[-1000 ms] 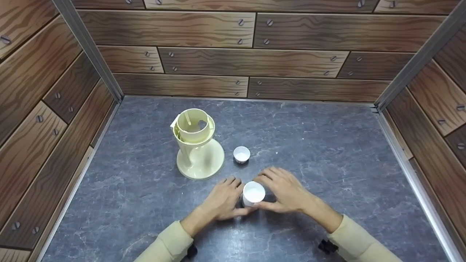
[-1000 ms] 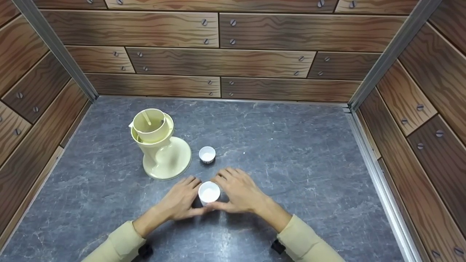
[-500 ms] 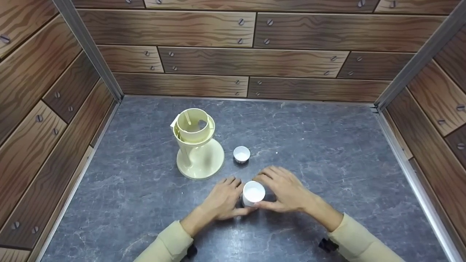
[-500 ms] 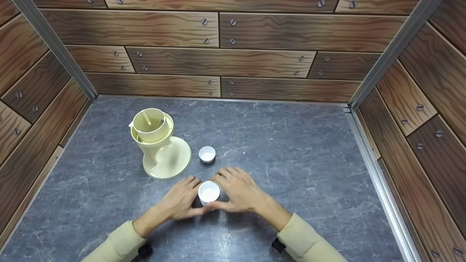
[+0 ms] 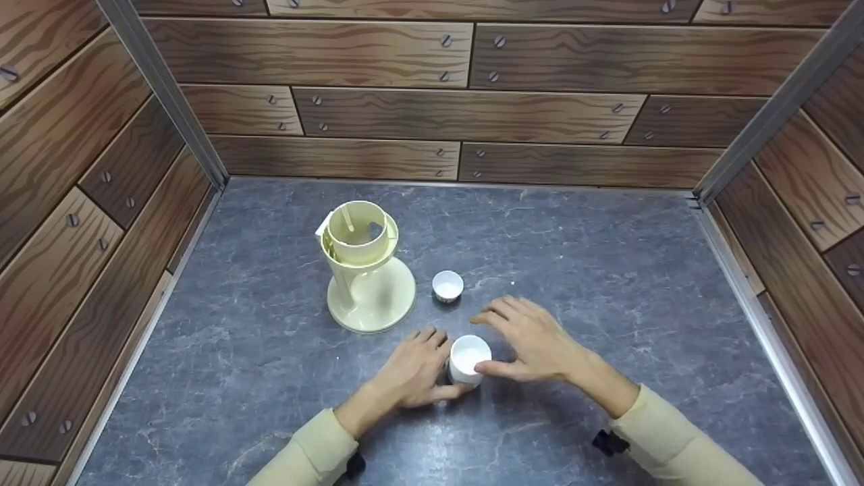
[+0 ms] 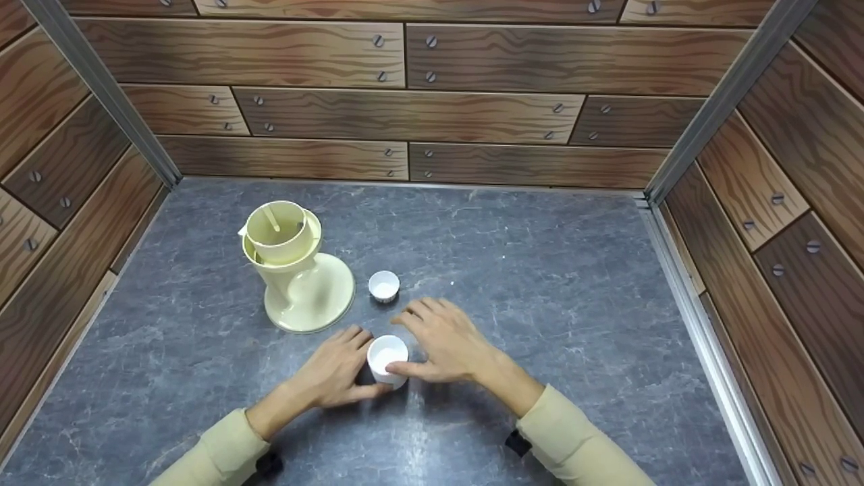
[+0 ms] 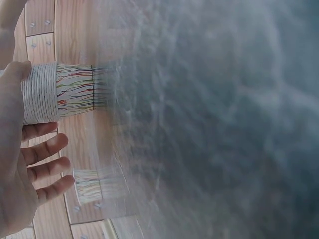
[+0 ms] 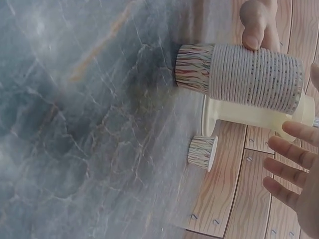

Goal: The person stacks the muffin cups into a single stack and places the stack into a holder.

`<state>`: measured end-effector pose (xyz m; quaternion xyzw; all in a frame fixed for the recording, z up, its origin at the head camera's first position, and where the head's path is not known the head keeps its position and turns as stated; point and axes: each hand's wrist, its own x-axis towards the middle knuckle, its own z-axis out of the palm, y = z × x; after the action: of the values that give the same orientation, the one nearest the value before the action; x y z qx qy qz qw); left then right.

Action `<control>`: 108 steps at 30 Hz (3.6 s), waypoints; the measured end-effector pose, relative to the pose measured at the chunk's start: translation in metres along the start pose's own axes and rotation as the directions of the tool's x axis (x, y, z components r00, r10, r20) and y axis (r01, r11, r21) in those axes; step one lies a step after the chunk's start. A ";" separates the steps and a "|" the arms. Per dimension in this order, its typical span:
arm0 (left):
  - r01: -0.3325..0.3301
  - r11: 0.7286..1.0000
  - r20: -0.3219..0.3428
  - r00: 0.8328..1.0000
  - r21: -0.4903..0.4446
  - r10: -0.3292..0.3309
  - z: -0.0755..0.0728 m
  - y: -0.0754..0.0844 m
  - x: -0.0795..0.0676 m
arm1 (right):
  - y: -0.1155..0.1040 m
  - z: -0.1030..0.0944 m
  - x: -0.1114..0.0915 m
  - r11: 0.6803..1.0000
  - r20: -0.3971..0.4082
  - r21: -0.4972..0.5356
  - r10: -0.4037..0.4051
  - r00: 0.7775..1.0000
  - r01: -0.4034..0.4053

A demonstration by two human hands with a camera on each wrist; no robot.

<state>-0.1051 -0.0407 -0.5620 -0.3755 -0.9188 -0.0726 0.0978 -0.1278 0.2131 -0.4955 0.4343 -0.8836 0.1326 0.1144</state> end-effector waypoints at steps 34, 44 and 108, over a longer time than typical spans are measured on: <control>-0.001 1.000 0.002 1.000 -0.005 0.001 -0.001 0.000 -0.001 | 0.045 0.021 0.018 0.996 -0.063 0.041 0.082 0.995 -0.080; -0.003 1.000 0.001 1.000 0.014 0.003 0.001 0.000 -0.001 | 0.057 0.033 0.024 0.989 -0.040 0.022 0.147 0.988 -0.146; -0.010 1.000 -0.007 1.000 0.016 0.010 0.000 0.000 -0.001 | 0.081 0.085 0.071 0.933 0.220 -0.012 0.352 0.910 -0.359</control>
<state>-0.1045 -0.0412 -0.5623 -0.3792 -0.9170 -0.0662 0.1044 -0.2422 0.1797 -0.5631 0.2798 -0.9530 0.1154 -0.0156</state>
